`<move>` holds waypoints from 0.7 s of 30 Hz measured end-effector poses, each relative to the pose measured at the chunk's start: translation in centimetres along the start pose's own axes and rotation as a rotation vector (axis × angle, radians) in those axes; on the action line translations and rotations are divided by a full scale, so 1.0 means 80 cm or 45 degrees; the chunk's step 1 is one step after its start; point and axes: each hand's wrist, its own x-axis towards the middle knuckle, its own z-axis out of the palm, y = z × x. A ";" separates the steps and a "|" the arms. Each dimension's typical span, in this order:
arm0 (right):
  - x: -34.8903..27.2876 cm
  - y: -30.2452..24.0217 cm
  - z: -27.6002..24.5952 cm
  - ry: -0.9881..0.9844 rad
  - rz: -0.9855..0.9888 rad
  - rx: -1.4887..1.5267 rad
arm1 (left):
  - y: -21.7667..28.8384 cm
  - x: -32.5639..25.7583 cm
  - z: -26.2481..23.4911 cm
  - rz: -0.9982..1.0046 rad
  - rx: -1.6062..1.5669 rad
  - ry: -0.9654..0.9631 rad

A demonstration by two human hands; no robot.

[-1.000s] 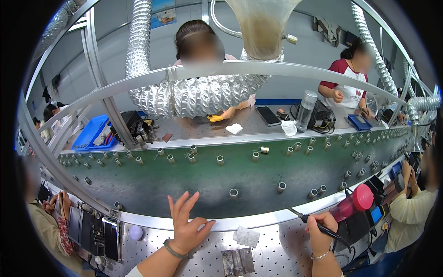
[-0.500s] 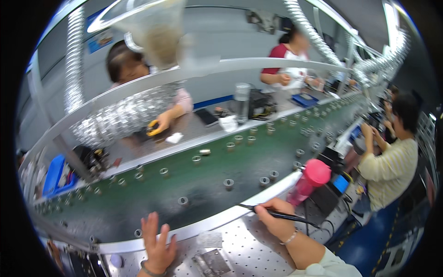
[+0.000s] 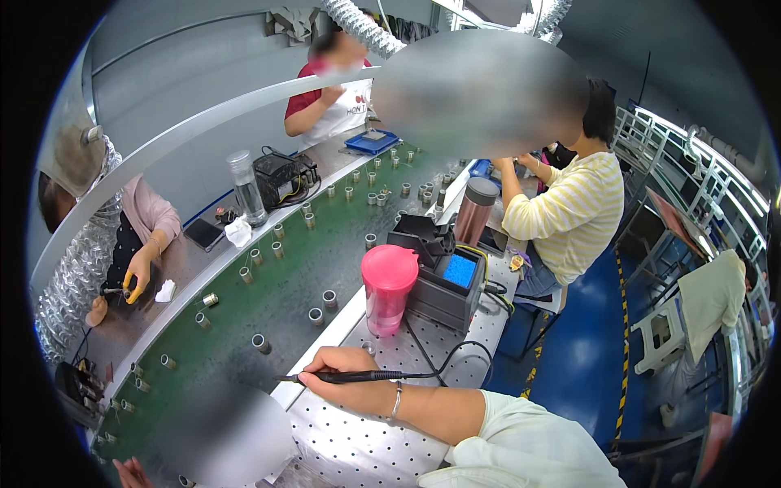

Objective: The person uses a soldering iron to apply heat to small cylindrical metal components held in a fixture. They repeatedly pick up components from a conveyor belt, solder them, and place them back on the belt. The person also cleans the soldering iron tip with a sponge.

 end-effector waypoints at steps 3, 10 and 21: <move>0.003 -0.002 -0.002 -0.034 0.041 -0.017 | -0.008 0.012 0.007 0.077 0.043 0.002; 0.006 0.009 0.003 -0.064 0.105 -0.002 | -0.027 0.020 0.019 0.525 0.552 -0.039; 0.008 0.014 0.005 -0.058 0.088 -0.063 | -0.038 0.011 0.020 0.969 1.186 0.028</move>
